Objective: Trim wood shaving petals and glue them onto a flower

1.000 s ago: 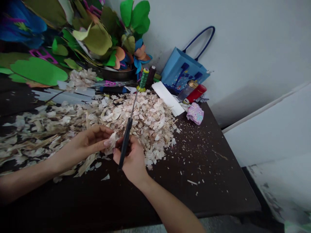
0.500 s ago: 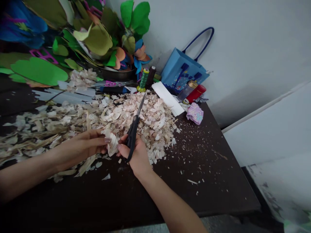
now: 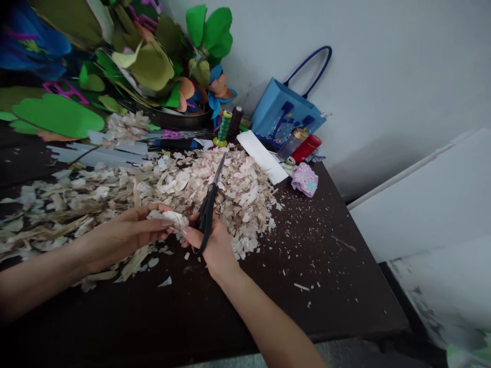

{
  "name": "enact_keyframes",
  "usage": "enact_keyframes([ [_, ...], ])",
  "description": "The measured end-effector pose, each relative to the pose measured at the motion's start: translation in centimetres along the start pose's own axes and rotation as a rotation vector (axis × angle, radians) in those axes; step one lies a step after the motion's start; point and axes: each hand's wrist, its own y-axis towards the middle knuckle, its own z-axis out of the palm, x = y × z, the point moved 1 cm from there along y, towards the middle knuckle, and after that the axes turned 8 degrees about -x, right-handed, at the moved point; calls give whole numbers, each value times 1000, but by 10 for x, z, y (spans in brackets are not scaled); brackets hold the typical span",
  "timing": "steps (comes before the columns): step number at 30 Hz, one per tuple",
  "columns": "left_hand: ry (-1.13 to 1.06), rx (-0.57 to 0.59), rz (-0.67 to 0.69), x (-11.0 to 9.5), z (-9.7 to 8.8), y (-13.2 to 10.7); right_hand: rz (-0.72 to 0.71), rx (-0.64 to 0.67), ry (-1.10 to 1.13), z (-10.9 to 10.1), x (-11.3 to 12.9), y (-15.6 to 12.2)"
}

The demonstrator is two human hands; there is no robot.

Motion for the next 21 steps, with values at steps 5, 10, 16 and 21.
enact_keyframes([
  [5, 177, 76, 42, 0, -3, 2, -32, -66, -2, -1, -1, 2],
  [10, 442, 138, 177, -3, -7, 1, -57, -82, -56, 0, 5, 2],
  [16, 518, 84, 386, -5, -3, -3, -80, -71, -30, 1, 4, 0],
  [21, 524, 50, 398, -5, -2, -5, -17, -53, -30, 3, 4, 0],
])
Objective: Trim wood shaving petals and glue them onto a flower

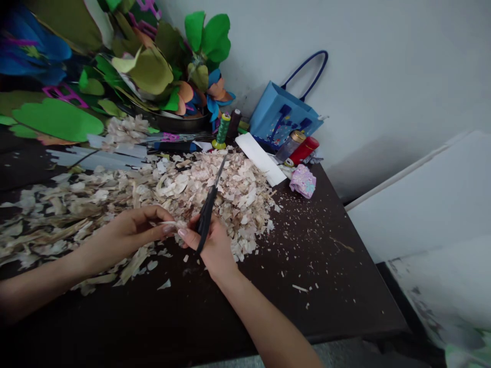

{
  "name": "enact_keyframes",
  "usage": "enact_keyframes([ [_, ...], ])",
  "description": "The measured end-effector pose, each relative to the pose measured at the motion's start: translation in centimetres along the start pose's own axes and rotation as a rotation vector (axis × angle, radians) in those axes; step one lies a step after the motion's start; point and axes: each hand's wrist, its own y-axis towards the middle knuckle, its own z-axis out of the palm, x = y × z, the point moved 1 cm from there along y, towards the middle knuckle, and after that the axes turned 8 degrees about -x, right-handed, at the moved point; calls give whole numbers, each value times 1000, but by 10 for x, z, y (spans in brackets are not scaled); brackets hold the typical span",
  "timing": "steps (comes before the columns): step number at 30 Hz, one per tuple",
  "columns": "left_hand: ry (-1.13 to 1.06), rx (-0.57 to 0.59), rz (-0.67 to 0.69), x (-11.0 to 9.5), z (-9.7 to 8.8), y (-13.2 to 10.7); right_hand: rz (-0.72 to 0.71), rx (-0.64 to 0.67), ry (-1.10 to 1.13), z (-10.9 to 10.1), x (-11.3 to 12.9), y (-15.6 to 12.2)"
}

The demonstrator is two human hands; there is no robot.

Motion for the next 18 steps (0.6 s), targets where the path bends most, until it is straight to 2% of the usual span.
enact_keyframes([
  [10, -172, 53, -204, 1, -1, 3, 8, -18, -70, -3, 4, -2],
  [14, -150, 57, -165, 6, -2, 4, -27, -23, -35, -2, 2, -2],
  [18, 13, -46, -36, 4, -2, 1, -33, -26, 11, -1, 0, 0],
])
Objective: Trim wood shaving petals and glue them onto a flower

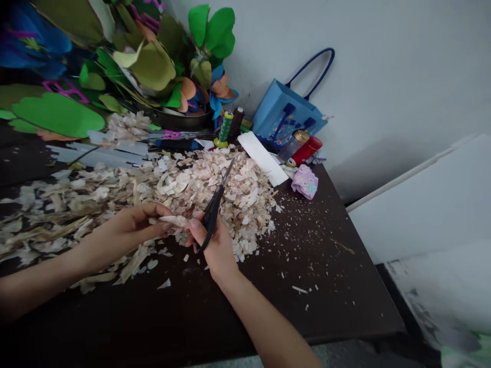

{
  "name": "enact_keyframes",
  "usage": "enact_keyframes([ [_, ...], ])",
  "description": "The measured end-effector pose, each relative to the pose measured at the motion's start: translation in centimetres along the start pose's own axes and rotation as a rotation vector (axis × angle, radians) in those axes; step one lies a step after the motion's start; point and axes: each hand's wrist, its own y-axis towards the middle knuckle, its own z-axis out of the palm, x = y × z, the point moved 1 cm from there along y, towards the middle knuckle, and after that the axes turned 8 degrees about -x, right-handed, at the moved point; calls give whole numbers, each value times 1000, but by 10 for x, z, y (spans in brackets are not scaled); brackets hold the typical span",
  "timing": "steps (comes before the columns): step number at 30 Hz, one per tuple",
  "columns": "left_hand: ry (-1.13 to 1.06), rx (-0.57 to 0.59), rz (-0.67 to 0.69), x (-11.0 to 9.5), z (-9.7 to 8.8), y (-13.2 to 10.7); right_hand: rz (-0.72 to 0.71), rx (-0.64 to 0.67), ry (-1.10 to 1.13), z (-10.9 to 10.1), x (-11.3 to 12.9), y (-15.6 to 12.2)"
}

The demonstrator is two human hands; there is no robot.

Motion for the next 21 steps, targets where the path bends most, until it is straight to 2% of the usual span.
enact_keyframes([
  [4, 113, -101, 109, -6, 3, -4, 26, 19, -52, 0, 1, 0],
  [7, 53, -82, 106, -6, 6, -5, 31, 11, -63, 1, 1, 0],
  [12, -108, -7, -82, -1, 6, -2, 20, -20, -85, 0, 2, 0],
  [16, -381, 70, -297, 1, 7, -2, 3, -32, -97, -2, 1, 0],
  [21, -561, 80, -443, -6, 7, -2, -2, -39, -69, -4, -6, 3],
])
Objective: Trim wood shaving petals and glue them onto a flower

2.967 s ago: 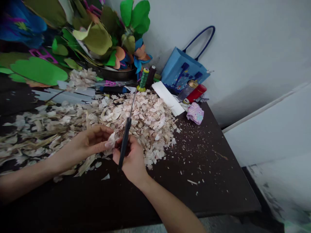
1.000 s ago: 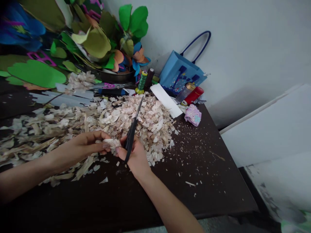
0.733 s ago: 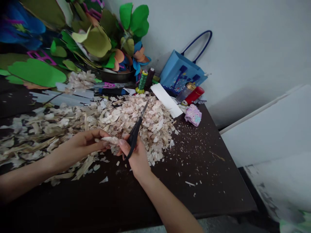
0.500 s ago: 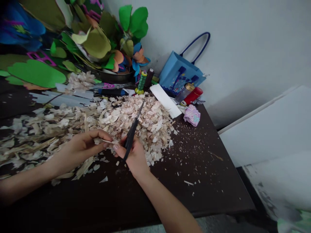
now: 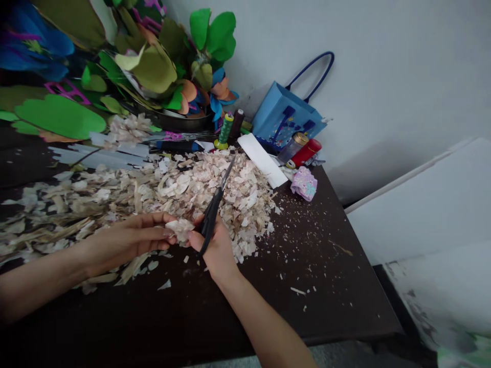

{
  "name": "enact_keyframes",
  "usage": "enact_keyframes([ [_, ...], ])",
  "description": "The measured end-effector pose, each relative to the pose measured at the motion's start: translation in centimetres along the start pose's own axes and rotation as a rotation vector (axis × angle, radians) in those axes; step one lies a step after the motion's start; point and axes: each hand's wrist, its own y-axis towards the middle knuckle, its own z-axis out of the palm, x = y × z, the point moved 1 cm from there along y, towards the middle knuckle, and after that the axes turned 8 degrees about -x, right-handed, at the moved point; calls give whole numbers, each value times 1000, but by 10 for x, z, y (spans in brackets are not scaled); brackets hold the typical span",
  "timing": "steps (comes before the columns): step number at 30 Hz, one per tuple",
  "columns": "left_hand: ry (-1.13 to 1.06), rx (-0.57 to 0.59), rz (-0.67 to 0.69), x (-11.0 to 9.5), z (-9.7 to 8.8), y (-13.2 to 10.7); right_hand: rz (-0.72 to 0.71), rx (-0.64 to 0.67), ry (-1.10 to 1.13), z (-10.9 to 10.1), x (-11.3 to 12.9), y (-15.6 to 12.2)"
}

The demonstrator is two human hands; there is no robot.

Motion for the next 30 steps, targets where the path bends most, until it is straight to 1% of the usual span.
enact_keyframes([
  [4, 36, 19, -14, -2, 1, -1, 4, 2, 33, 0, -3, 2],
  [8, 186, 89, 82, -1, -2, 1, 6, 29, 45, 1, 0, 1],
  [10, 260, 100, 132, -2, -3, 1, 8, 31, 45, 2, 3, 0],
  [15, 389, 36, 217, -7, -4, -2, 0, 35, 41, 5, 7, -3],
  [19, 532, 16, 383, -7, -4, -4, -17, 65, 45, 4, 5, -4],
  [22, 665, 13, 488, -6, -2, -8, -32, 58, 27, 3, 4, -4],
  [27, 840, -137, 700, -4, 7, -16, -36, 31, -3, 2, 9, -3],
  [28, 852, -142, 716, -4, 7, -17, -33, 34, -6, 3, 10, -3],
  [30, 850, -130, 694, -4, 6, -16, -23, 41, -4, 3, 11, -4],
])
